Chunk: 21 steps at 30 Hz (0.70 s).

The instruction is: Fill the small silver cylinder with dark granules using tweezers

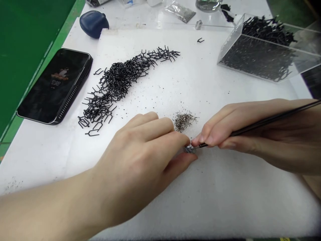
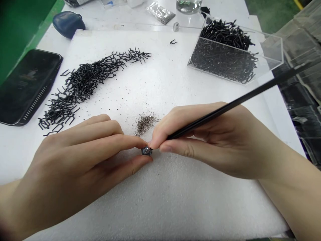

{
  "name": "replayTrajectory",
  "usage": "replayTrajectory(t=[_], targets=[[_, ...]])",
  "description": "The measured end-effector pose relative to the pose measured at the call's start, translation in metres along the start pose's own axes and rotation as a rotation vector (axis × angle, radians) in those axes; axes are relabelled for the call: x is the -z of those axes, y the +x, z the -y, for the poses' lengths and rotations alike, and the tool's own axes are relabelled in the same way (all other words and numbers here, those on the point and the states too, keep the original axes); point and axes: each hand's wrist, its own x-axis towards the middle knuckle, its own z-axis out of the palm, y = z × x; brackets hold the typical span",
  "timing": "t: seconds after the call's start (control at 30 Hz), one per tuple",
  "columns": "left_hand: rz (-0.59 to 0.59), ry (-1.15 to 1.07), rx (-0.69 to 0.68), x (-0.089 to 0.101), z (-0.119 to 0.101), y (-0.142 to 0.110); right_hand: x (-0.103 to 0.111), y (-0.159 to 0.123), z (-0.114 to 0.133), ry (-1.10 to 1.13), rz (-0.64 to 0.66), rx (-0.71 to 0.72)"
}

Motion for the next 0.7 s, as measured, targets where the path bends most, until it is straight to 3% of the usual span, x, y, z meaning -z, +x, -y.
replayTrajectory(t=[0.7], targets=[[-0.003, 0.003, 0.010, -0.0001, 0.0011, 0.0013, 0.0020, 0.0037, -0.0023, 0.024, 0.042, 0.017]])
